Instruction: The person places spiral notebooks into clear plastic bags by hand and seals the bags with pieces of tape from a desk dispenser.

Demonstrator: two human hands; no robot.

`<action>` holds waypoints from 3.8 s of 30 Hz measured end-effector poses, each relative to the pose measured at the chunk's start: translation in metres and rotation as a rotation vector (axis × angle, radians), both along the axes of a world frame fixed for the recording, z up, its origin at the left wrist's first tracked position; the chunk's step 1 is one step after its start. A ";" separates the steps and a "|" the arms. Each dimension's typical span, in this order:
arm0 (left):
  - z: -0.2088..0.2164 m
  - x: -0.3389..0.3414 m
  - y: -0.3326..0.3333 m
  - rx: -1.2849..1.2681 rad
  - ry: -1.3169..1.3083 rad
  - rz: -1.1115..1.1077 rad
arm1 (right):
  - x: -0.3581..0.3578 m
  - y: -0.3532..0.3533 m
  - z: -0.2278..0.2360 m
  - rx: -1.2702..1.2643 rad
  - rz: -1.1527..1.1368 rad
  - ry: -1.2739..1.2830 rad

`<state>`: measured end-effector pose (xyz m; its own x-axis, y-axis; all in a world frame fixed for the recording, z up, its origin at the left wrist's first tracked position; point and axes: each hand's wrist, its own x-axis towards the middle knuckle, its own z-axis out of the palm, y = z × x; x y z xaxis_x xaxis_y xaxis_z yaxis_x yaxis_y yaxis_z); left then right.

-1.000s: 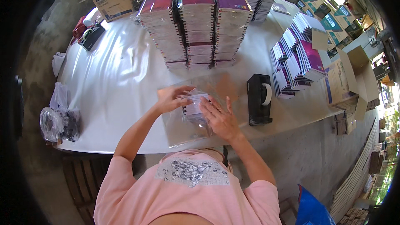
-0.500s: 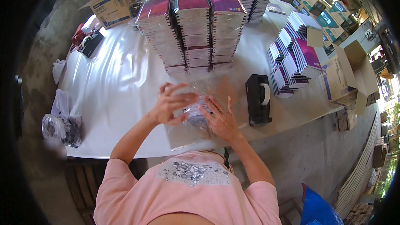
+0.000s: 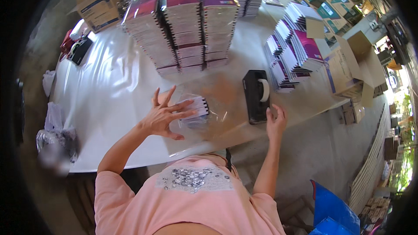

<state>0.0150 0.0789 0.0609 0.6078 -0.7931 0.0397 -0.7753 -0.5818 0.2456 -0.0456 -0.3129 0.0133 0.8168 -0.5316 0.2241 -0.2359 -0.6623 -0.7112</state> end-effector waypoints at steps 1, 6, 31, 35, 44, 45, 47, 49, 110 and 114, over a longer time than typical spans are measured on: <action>0.001 0.001 -0.001 -0.011 -0.004 -0.020 | -0.001 -0.014 -0.009 -0.011 -0.020 -0.004; 0.004 0.004 0.002 0.063 0.071 -0.005 | 0.008 -0.025 -0.004 0.580 0.050 0.536; 0.010 0.003 -0.001 0.080 0.082 0.019 | -0.049 -0.033 -0.054 -0.640 0.049 0.050; 0.015 0.004 -0.001 0.134 0.142 0.019 | -0.024 0.017 0.036 0.052 0.134 0.095; 0.016 0.009 0.006 0.093 0.106 -0.067 | 0.111 0.154 0.104 0.376 1.188 0.761; 0.016 0.009 0.006 0.088 0.105 -0.061 | 0.117 0.161 0.102 0.313 1.240 0.866; 0.016 0.009 0.005 0.073 0.121 -0.074 | 0.124 0.169 0.091 0.238 1.278 0.840; 0.014 0.008 0.008 0.060 0.124 -0.067 | 0.125 0.181 0.088 0.172 1.326 0.818; -0.030 0.055 -0.027 -1.013 1.105 0.496 | 0.104 0.156 0.004 1.003 0.931 0.475; -0.026 0.075 -0.015 -0.922 0.958 0.461 | 0.108 0.164 0.006 0.982 0.960 0.532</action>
<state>0.0897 0.0642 0.0345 0.8895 -0.4342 -0.1424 0.1208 -0.0771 0.9897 0.0619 -0.1484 0.0190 0.8055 0.4914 -0.3312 -0.3663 -0.0264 -0.9301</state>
